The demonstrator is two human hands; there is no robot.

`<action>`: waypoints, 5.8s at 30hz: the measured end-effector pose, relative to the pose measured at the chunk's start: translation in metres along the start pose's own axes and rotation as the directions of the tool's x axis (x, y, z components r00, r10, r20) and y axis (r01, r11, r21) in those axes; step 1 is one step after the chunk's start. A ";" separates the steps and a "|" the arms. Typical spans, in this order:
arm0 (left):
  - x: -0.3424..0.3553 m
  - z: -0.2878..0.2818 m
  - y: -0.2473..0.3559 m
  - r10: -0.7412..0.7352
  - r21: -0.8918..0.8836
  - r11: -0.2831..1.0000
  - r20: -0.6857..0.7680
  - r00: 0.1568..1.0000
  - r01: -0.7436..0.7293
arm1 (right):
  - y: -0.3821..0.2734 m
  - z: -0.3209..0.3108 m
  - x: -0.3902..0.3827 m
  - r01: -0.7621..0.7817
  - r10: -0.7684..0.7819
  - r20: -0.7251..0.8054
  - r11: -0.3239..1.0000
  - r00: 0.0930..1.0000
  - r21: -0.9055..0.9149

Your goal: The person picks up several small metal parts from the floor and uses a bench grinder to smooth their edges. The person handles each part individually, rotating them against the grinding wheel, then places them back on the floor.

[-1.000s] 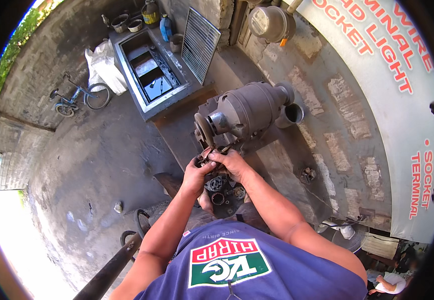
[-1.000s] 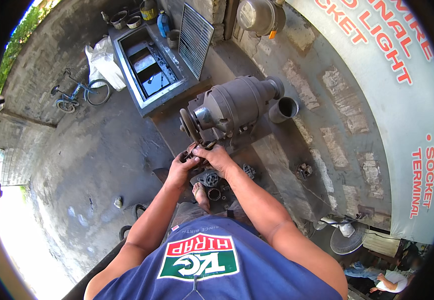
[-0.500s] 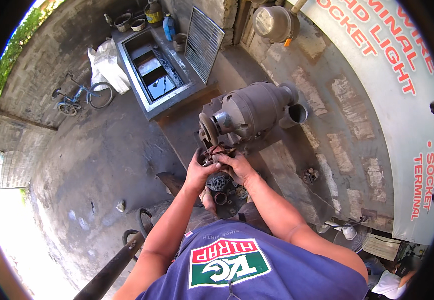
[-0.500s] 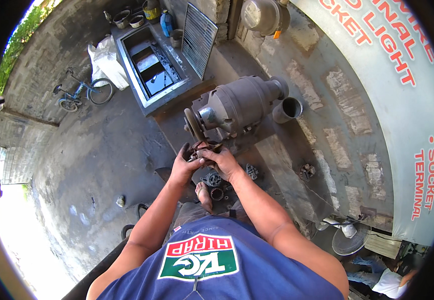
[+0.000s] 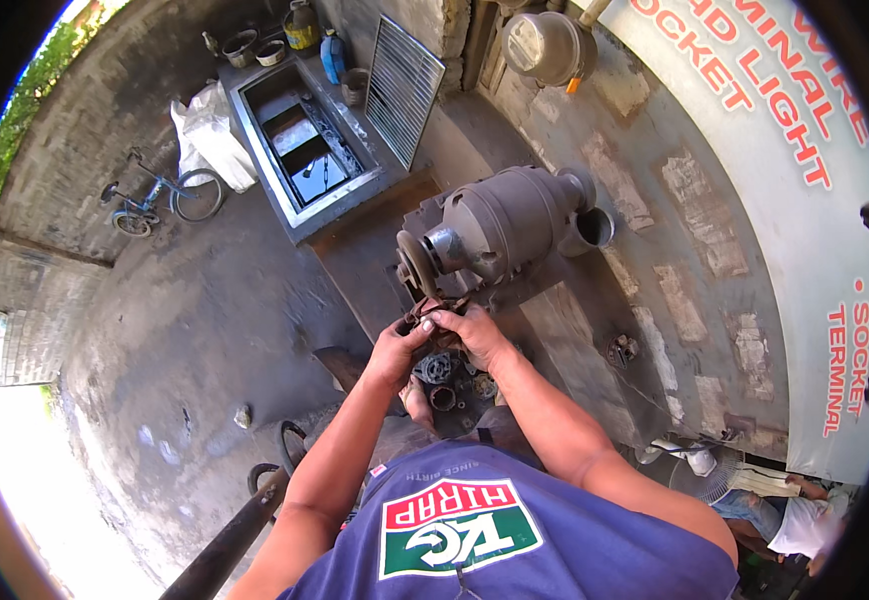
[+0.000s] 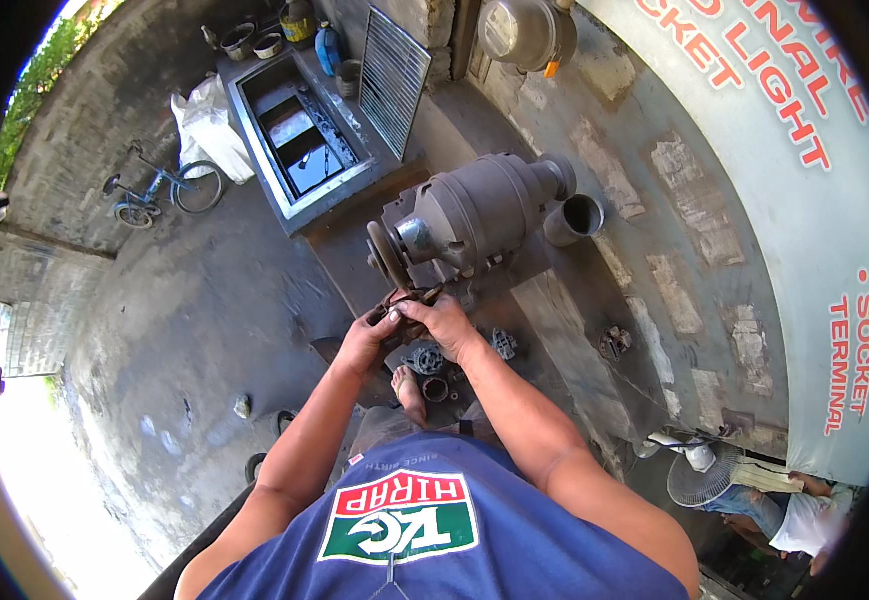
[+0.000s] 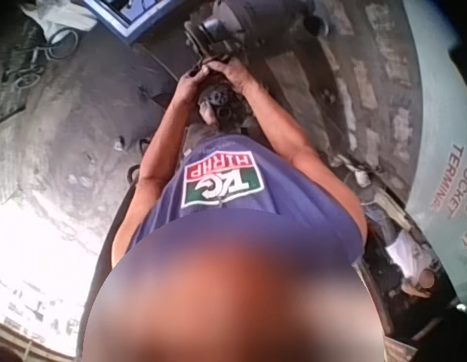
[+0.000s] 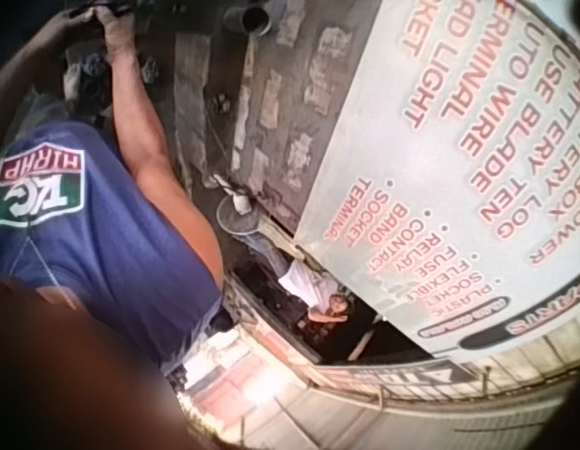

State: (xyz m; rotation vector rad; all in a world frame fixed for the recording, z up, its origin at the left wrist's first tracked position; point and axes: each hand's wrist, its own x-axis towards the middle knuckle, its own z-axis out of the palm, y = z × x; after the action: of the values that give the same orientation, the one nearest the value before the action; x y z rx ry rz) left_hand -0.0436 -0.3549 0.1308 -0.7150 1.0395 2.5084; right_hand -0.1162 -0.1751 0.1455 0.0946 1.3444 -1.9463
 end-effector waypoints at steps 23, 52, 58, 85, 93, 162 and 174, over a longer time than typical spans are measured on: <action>-0.018 0.002 -0.037 0.234 -0.051 0.972 0.081 0.969 -0.230 | -0.018 0.002 -0.023 0.058 -0.049 0.052 0.977 0.997 -0.203; -0.038 0.001 -0.048 0.390 0.522 0.731 0.207 0.897 -0.438 | 0.038 -0.004 -0.043 0.115 -0.114 -0.019 0.993 0.993 0.028; -0.040 0.007 -0.067 0.129 0.544 0.802 0.249 0.960 -0.249 | 0.053 -0.010 -0.086 -0.043 0.061 -0.296 0.997 0.953 0.066; -0.037 0.051 -0.089 -0.222 0.176 0.972 0.471 0.854 0.155 | 0.015 -0.059 -0.144 0.383 -0.382 0.025 0.923 0.924 -0.032; -0.037 0.031 -0.052 0.252 0.405 0.861 0.187 0.950 -0.308 | 0.002 -0.031 -0.092 0.145 -0.150 0.102 0.988 0.983 0.051; -0.012 0.003 -0.006 0.166 0.023 0.985 0.105 0.981 -0.169 | 0.002 0.001 -0.013 0.062 -0.069 0.101 0.995 0.992 0.076; -0.008 0.011 -0.019 0.352 0.535 0.797 -0.034 0.935 -0.280 | 0.020 0.000 -0.021 0.083 -0.062 -0.065 0.910 0.996 0.407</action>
State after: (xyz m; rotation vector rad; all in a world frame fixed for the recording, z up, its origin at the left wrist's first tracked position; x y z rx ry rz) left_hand -0.0313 -0.3352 0.1314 -0.5752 1.9358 2.2638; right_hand -0.0893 -0.1669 0.1397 0.3020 0.9603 -2.2783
